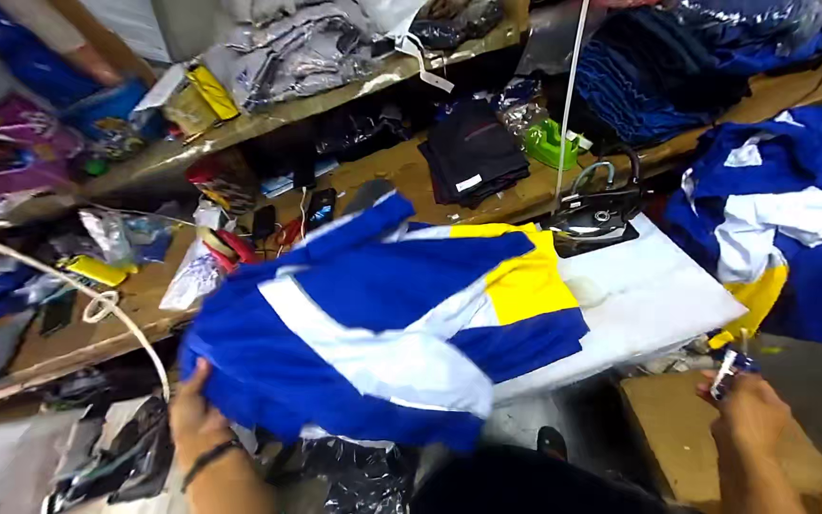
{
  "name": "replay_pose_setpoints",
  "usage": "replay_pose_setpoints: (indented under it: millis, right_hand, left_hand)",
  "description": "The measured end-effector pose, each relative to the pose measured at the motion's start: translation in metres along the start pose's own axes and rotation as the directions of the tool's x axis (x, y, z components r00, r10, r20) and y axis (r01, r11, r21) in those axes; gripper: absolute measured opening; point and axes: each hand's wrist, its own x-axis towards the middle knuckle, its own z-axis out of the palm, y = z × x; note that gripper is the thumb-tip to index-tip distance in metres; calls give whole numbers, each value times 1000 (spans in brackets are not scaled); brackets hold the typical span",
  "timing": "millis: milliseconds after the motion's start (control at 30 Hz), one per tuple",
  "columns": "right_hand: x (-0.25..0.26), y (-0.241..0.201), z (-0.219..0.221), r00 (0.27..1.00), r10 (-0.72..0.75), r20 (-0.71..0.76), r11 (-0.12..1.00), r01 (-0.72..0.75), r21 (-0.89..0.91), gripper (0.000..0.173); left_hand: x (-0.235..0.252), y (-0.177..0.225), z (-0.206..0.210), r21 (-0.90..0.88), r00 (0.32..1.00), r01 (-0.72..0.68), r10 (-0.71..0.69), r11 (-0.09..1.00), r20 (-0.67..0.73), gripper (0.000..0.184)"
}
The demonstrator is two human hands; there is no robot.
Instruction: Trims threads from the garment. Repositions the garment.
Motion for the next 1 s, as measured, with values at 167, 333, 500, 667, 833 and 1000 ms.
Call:
replay_pose_setpoints:
  millis: [167,333,500,667,833,1000]
  right_hand:
    - [-54,-11,87,969,-33,245,999,35,-6,34]
    - [-67,-26,148,922,-67,381,996,85,-31,20]
    - [-50,-57,198,895,-174,410,871,334,-360,34]
    - [2,-74,265,840,1,542,675,400,-620,57]
    - [-8,-107,256,590,-114,799,712,610,-349,26]
    - [-25,-93,189,117,-237,965,869,469,157,22]
  left_hand:
    - [31,-98,-88,140,921,385,-370,912,-120,24]
    - [58,-79,-138,117,886,456,-463,882,36,23]
    - [45,-82,-92,476,823,556,-372,682,-429,38]
    - [36,-67,-29,773,934,126,189,621,-304,58]
    - [-41,-58,145,593,955,-271,136,759,262,38]
    - [-113,-116,292,456,682,-376,-92,807,725,45]
